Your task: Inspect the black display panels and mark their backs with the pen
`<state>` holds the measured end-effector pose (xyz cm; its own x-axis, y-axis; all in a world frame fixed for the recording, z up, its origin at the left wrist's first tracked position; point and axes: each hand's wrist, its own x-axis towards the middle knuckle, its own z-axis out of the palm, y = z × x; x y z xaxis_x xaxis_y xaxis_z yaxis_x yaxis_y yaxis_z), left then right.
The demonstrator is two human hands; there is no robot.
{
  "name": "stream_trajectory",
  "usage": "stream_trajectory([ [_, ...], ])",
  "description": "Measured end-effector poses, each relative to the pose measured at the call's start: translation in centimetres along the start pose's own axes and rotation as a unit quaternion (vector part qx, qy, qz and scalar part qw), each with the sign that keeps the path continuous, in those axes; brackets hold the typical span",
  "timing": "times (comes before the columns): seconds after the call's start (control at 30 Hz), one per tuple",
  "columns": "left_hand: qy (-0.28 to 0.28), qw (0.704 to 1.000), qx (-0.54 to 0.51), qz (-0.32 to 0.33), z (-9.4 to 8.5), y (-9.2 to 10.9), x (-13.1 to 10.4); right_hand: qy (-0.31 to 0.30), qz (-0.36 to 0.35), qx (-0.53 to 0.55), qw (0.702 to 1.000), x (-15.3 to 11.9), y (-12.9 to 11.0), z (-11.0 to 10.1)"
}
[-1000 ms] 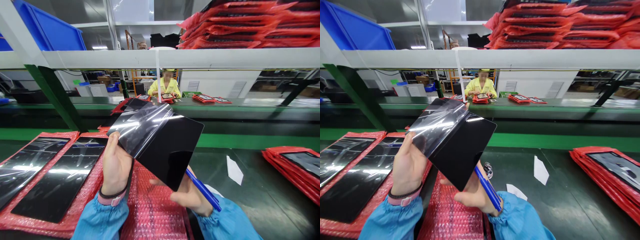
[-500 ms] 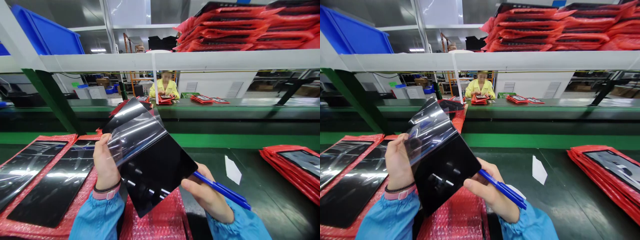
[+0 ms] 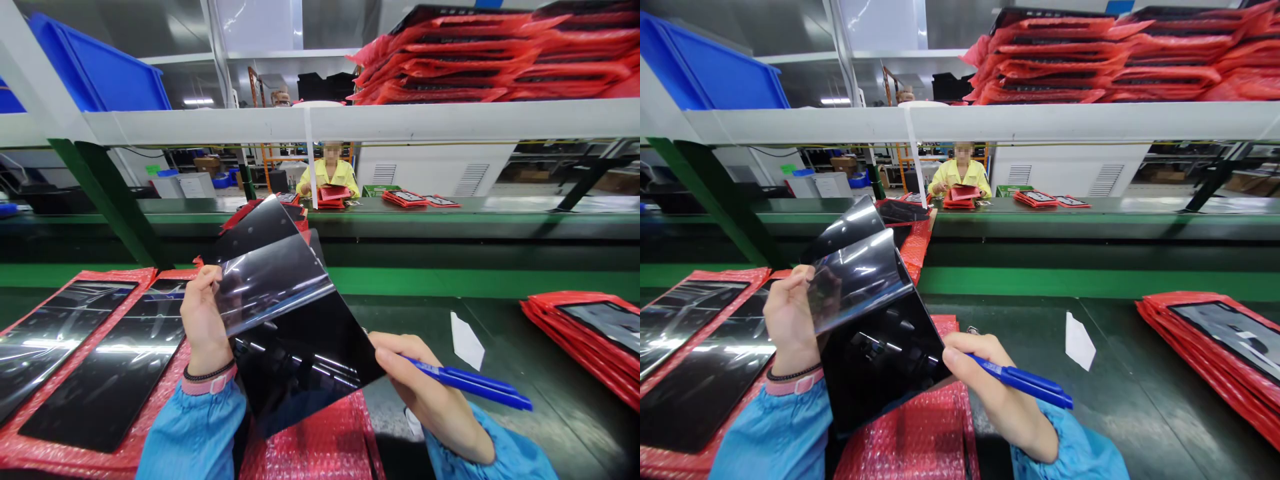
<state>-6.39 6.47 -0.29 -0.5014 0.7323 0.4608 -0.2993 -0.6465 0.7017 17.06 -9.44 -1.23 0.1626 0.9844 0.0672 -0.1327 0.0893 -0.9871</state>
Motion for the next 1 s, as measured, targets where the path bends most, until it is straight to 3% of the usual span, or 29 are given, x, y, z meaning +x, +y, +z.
stream_trajectory([
  [0.17,-0.081,0.997,0.017,0.003,0.4,0.4,-1.0,0.006,0.013,-0.051,0.999,0.6,0.6,0.3],
  [0.27,-0.132,0.989,-0.006,-0.06,0.9,1.1,-2.0,0.04,0.002,-0.045,0.998,0.8,0.7,0.8],
  [0.4,-0.199,0.971,-0.028,-0.128,1.3,2.1,-3.0,-0.091,-0.081,-0.053,0.991,1.0,-0.2,1.6],
  [0.5,-0.197,0.973,-0.01,-0.119,1.2,2.7,-3.4,-0.14,-0.107,-0.056,0.983,1.0,-0.9,2.2],
  [0.67,-0.194,0.974,-0.004,-0.118,0.9,3.1,-3.6,-0.151,-0.088,-0.009,0.985,0.8,-0.8,2.9],
  [0.83,-0.191,0.979,0.006,-0.072,1.0,3.2,-3.7,-0.145,-0.077,0.029,0.986,0.5,-0.1,3.0],
  [0.93,-0.189,0.98,0.027,-0.06,1.1,3.3,-3.7,-0.126,-0.109,-0.013,0.986,0.4,0.7,2.6],
  [1.0,-0.188,0.981,0.041,-0.037,1.0,3.4,-3.7,-0.096,-0.17,-0.089,0.977,0.5,1.3,2.4],
])
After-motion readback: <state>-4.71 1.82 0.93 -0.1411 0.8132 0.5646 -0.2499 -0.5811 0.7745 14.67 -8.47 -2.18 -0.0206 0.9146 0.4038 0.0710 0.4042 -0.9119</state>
